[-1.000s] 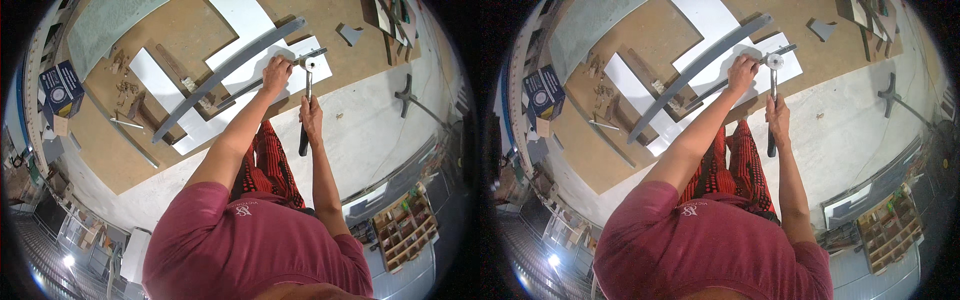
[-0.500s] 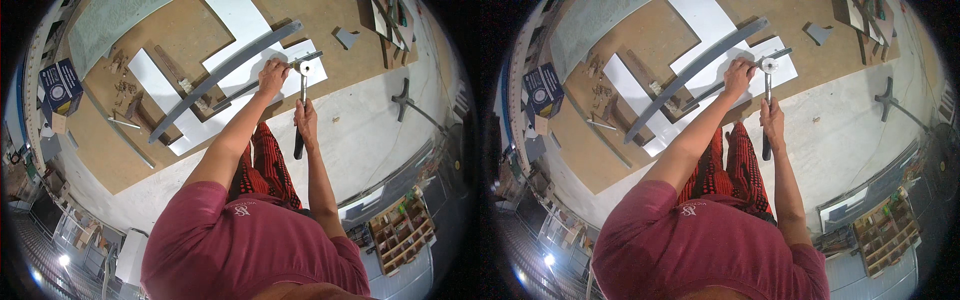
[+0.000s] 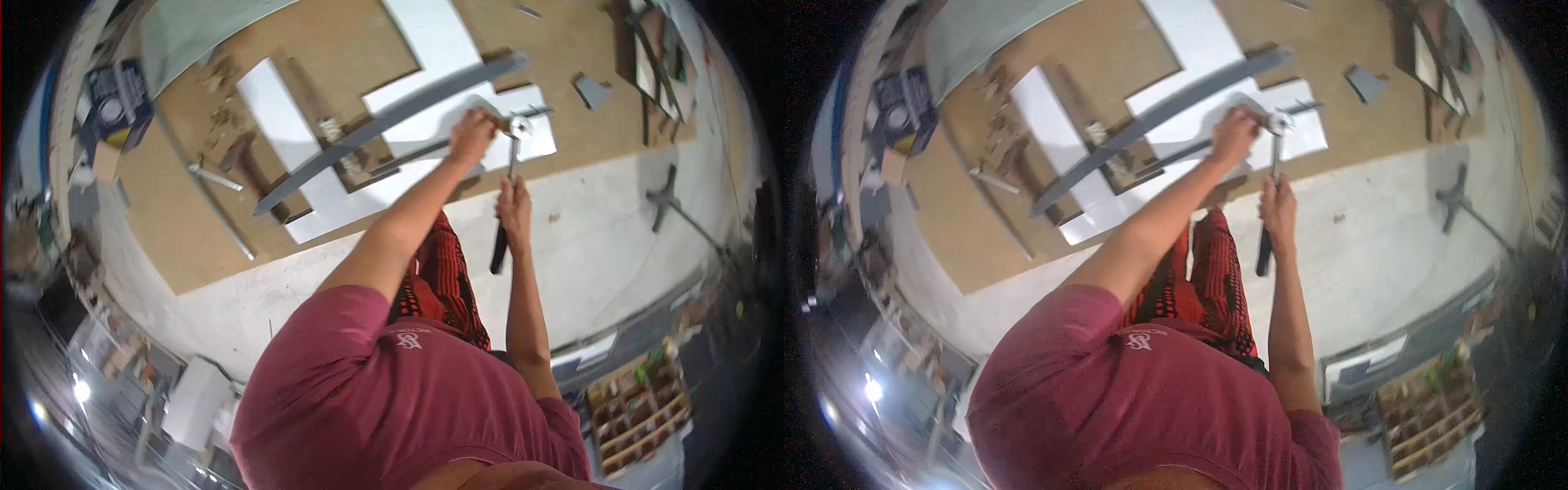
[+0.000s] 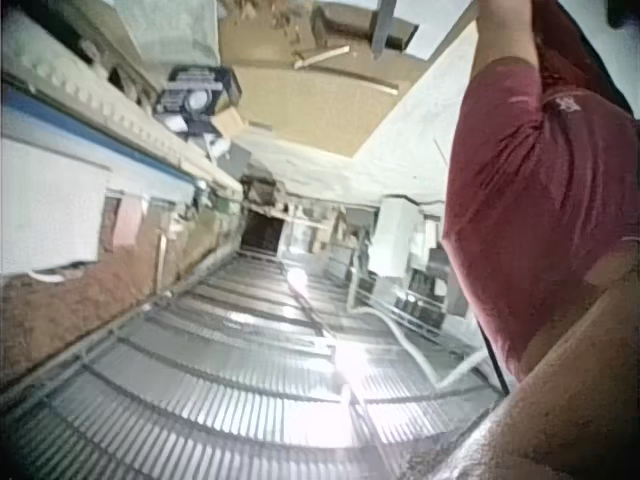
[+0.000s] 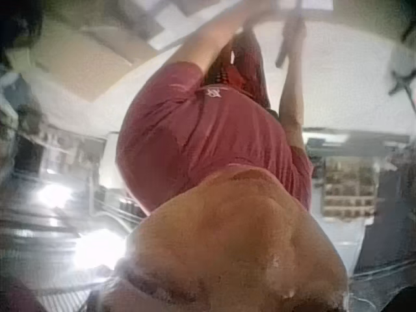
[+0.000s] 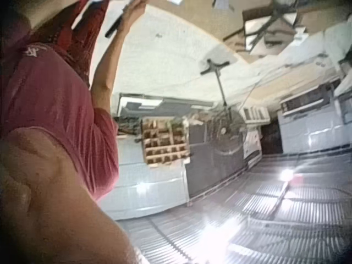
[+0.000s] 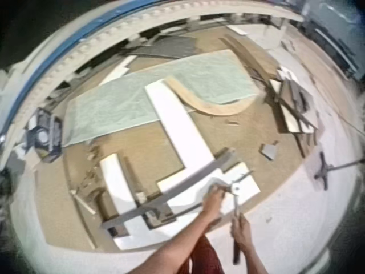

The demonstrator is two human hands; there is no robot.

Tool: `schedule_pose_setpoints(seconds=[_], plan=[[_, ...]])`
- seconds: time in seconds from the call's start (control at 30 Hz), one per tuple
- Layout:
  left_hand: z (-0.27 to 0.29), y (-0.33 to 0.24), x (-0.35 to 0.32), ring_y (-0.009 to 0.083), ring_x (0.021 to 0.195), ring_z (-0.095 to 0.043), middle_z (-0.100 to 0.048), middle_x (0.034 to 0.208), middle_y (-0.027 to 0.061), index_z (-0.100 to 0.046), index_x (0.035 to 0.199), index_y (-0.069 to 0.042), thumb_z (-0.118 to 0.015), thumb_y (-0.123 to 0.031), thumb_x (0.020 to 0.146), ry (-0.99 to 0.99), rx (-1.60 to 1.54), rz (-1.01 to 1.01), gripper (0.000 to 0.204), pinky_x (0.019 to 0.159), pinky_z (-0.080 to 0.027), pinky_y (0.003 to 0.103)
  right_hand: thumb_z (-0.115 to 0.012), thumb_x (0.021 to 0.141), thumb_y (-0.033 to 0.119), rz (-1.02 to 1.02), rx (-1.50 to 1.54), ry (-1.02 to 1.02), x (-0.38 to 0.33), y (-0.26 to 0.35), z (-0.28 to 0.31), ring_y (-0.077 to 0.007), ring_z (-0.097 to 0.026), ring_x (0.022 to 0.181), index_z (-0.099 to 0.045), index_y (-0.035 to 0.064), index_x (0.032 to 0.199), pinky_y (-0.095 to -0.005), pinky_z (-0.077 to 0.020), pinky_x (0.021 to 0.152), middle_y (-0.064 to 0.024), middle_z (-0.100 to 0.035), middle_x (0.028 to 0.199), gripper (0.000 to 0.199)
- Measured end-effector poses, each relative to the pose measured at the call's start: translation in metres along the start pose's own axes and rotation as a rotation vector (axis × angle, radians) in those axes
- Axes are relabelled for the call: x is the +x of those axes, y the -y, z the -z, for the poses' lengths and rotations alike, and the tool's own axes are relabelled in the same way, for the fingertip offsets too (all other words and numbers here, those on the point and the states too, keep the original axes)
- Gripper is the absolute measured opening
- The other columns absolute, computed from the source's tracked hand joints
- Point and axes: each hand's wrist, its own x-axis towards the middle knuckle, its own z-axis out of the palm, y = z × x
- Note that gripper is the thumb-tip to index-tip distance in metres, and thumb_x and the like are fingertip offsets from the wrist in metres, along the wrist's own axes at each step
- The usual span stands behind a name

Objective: Fitting and hammering a curved metal strip onto a white wooden furniture component on a workshop table.

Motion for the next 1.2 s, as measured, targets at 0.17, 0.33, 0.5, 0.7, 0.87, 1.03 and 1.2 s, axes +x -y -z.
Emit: schedule_pose_setpoints(seconds=[0.17,0.33,0.5,0.7,0.87,1.03,1.2], plan=[[0.006,-0.01,0.002,0.0247,0.103,-0.051,-0.057,0.104,0.0042,-0.065,0.088,-0.014,-0.059,-0.014,0.075,0.161,0.077,0.035,0.014,0.079,-0.048,0.039,-0.049,0.092,0.03,0.007,0.051,0.024,-0.017,0.012,0.002,-0.0052,-0.035,0.044,-0.042,0.0097,0.082,-0.021,-0.0309,0.04,0.0047,-0.035,0.056,0.024],[0.061,-0.013,-0.005,0.0298,0.092,-0.056,-0.054,0.1,0.0102,-0.051,0.108,-0.011,-0.058,-0.014,0.08,0.059,-0.228,0.181,0.03,0.076,-0.049,0.04,-0.048,0.092,0.035,0.034,0.024,0.104,-0.031,0.013,-0.003,-0.0063,-0.038,0.043,-0.042,0.0093,0.08,-0.0218,-0.0338,0.039,0.0025,-0.037,0.053,0.029],[0.171,0.053,-0.01,0.0261,0.073,-0.06,-0.059,0.095,0.0102,-0.054,0.106,-0.01,-0.059,-0.013,0.082,-0.344,-0.203,0.347,0.024,0.068,-0.049,0.036,-0.047,0.092,0.039,0.028,-0.128,0.151,-0.045,0.011,-0.003,-0.0062,-0.039,0.042,-0.043,0.009,0.083,-0.0215,-0.0337,0.038,0.0034,-0.036,0.054,0.031],[0.346,0.227,-0.056,0.0299,0.076,-0.06,-0.062,0.087,0.0149,-0.063,0.093,-0.003,-0.057,-0.009,0.081,-0.849,0.316,0.603,0.014,0.068,-0.048,0.037,-0.048,0.092,0.037,-0.049,-0.249,0.294,-0.048,0.025,-0.03,-0.0058,-0.037,0.042,-0.044,0.0089,0.083,-0.0221,-0.0329,0.037,0.0035,-0.036,0.054,0.03],[0.414,0.304,-0.094,0.0334,0.085,-0.06,-0.063,0.088,0.0181,-0.066,0.088,-0.005,-0.055,-0.015,0.081,-0.767,0.495,1.03,0.017,0.071,-0.048,0.04,-0.05,0.092,0.032,-0.079,-0.327,0.407,-0.046,0.043,-0.063,-0.0063,-0.037,0.042,-0.043,0.0087,0.08,-0.0228,-0.0322,0.038,0.0024,-0.036,0.053,0.027],[0.416,0.332,-0.066,0.0292,0.091,-0.061,-0.065,0.091,0.0154,-0.067,0.089,-0.003,-0.054,-0.02,0.081,-0.574,0.56,1.34,0.023,0.074,-0.05,0.04,-0.05,0.091,0.031,-0.061,-0.438,0.405,-0.041,0.056,-0.071,-0.0075,-0.038,0.042,-0.044,0.0074,0.08,-0.0243,-0.0334,0.039,0.001,-0.037,0.053,0.027],[0.402,0.382,-0.061,0.0296,0.091,-0.063,-0.065,0.098,0.0163,-0.064,0.1,-0.004,-0.054,-0.034,0.081,-0.482,0.453,1.452,0.036,0.078,-0.05,0.041,-0.05,0.091,0.029,-0.097,-0.545,0.349,-0.039,0.064,-0.07,-0.0111,-0.045,0.046,-0.047,0.0035,0.086,-0.0283,-0.0374,0.042,-0.0031,-0.043,0.054,0.026]])
